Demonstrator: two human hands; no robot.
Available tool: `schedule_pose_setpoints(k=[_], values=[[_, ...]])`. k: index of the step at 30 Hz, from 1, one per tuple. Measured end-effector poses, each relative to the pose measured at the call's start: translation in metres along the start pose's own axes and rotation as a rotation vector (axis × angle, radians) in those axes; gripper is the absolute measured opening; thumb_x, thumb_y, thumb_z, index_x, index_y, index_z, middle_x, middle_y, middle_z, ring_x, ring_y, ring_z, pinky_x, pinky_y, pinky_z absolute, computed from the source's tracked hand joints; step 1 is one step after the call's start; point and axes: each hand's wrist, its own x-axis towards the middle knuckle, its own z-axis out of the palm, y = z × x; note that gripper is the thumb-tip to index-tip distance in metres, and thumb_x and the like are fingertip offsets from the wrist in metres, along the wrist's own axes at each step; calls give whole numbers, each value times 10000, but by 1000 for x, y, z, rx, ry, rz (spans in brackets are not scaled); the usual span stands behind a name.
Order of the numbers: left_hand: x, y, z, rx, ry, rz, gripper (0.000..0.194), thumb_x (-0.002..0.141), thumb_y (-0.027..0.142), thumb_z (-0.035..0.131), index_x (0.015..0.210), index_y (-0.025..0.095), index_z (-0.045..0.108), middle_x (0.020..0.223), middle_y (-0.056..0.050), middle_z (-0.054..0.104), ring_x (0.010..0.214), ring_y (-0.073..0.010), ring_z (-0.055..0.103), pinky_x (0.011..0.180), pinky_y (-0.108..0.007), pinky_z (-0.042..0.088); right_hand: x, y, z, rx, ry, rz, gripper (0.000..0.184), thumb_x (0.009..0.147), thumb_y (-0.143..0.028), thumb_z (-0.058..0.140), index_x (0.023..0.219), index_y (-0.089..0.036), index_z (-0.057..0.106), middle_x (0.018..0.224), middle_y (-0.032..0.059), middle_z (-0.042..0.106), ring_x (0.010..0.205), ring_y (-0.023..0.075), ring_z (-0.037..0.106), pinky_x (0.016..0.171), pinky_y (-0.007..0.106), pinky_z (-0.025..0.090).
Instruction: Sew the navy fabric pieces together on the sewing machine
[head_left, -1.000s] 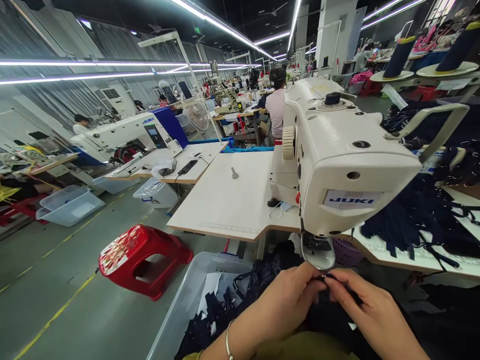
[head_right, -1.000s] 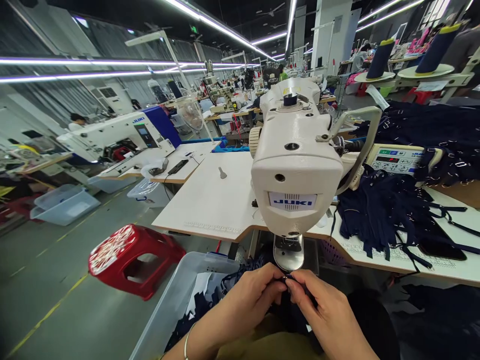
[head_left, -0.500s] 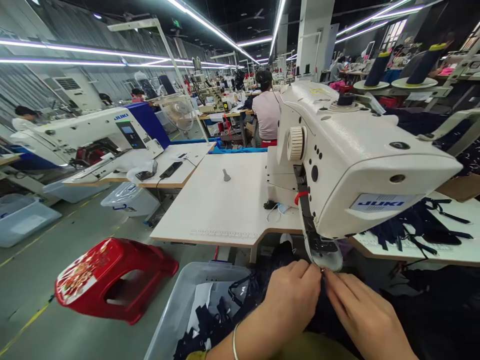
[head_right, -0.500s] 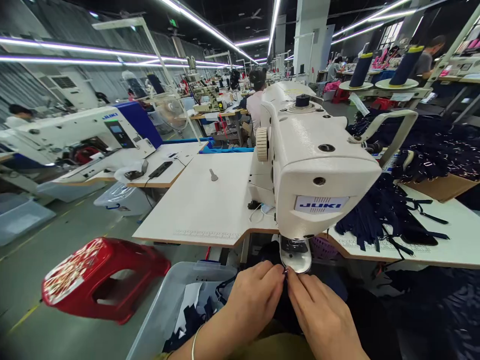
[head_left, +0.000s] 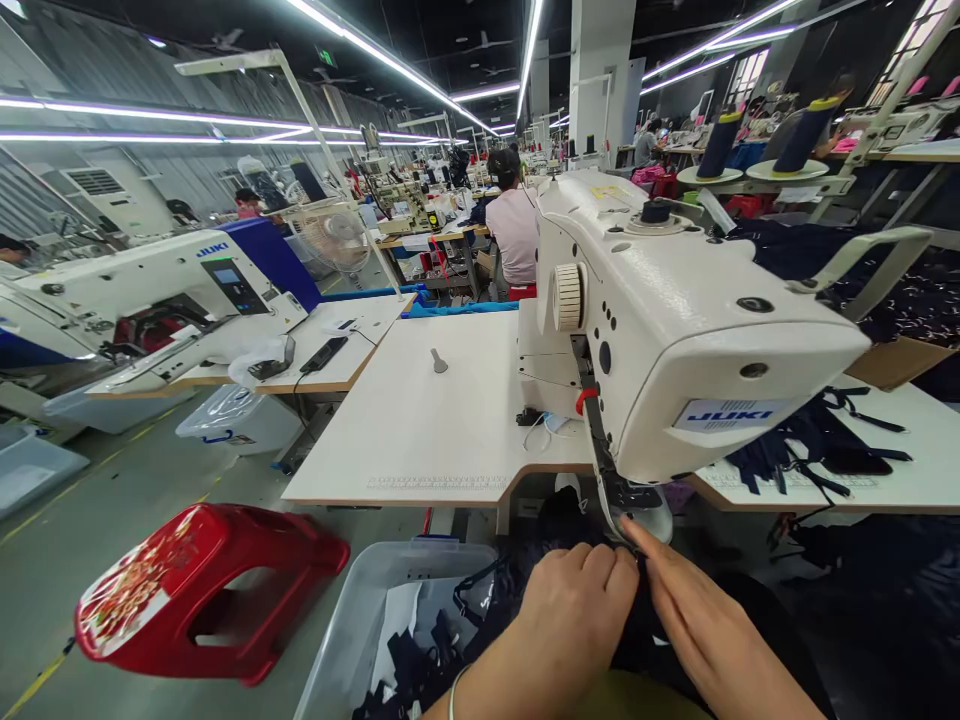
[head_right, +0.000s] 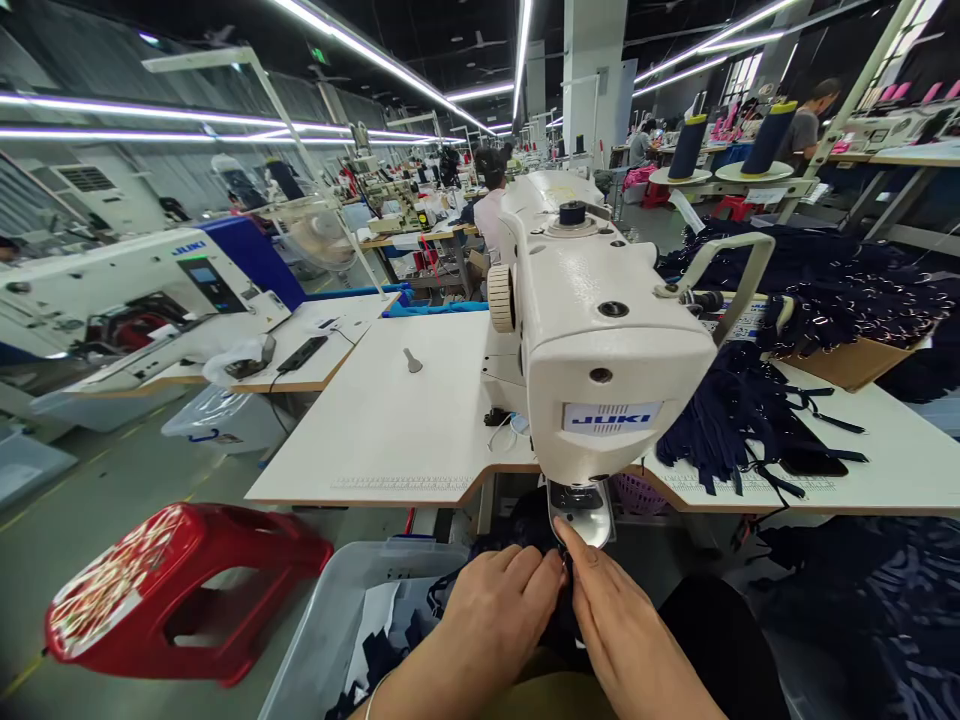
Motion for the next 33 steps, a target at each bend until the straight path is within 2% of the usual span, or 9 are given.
schedule_pose_setpoints(k=[3, 5, 10, 14, 17, 22, 27, 30, 33], values=[[2, 7, 1, -40, 37, -56, 81, 957, 186, 454, 932, 180, 531, 659, 7, 568, 550, -155, 555, 473, -277, 392, 2, 5, -16, 185, -161, 105, 464, 980, -202, 378, 1438, -277, 374, 1133, 13, 710, 1018, 142, 688, 781, 185, 584], [4, 11, 0, -73, 20, -86, 84, 950, 175, 455, 936, 192, 536, 666, 9, 574, 554, -151, 554, 478, -272, 394, 5, 10, -24, 260, -202, 168, 389, 984, -234, 385, 1357, -305, 469, 1023, -19, 737, 903, 126, 720, 707, 158, 583], [11, 21, 2, -43, 44, -180, 139, 945, 138, 429, 888, 211, 533, 683, -6, 598, 594, -157, 572, 519, -270, 407, 12, 21, -25, 269, -91, 125, 188, 940, -245, 461, 1032, -303, 615, 843, -67, 738, 658, 103, 713, 619, 133, 557], [16, 27, 2, -112, 76, -252, 152, 998, 258, 411, 1055, 187, 533, 712, -11, 639, 594, -156, 603, 539, -261, 427, 15, 26, -25, 167, 54, 224, 124, 945, -302, 467, 1005, -295, 575, 791, -65, 726, 593, 101, 693, 580, 134, 550], [18, 25, 0, -186, 89, -220, 191, 1007, 277, 408, 1073, 194, 566, 694, -1, 647, 573, -139, 599, 545, -243, 430, 16, 28, -30, 177, 74, 237, 131, 959, -316, 443, 1018, -289, 557, 767, -54, 706, 594, 102, 682, 595, 141, 551], [18, 17, -5, -378, 11, -297, 142, 962, 297, 527, 965, 220, 646, 793, 2, 704, 658, -137, 641, 627, -227, 462, 14, 35, -41, 232, -108, 108, 226, 973, -295, 433, 1193, -283, 486, 835, -26, 678, 697, 119, 685, 633, 178, 552], [19, 21, -11, -605, -215, -386, 83, 921, 219, 595, 935, 238, 675, 866, 35, 715, 778, -128, 663, 712, -200, 468, 3, 40, -45, 237, -310, -58, 126, 959, -264, 498, 1013, -287, 610, 921, -6, 646, 816, 142, 653, 753, 236, 526], [15, 19, -4, -569, -301, -418, 85, 908, 250, 617, 953, 230, 687, 886, 12, 713, 834, -162, 660, 781, -246, 483, -4, 45, -43, 302, -378, 64, 206, 968, -293, 469, 890, -274, 658, 841, -9, 641, 758, 139, 637, 718, 236, 508], [9, 12, 5, -466, -308, -561, 200, 908, 216, 600, 1098, 190, 655, 1126, -77, 675, 1076, -252, 604, 978, -395, 424, -9, 56, -40, 391, -412, 347, 272, 923, -431, 516, 810, -259, 693, 779, -11, 643, 689, 144, 619, 648, 225, 497]])
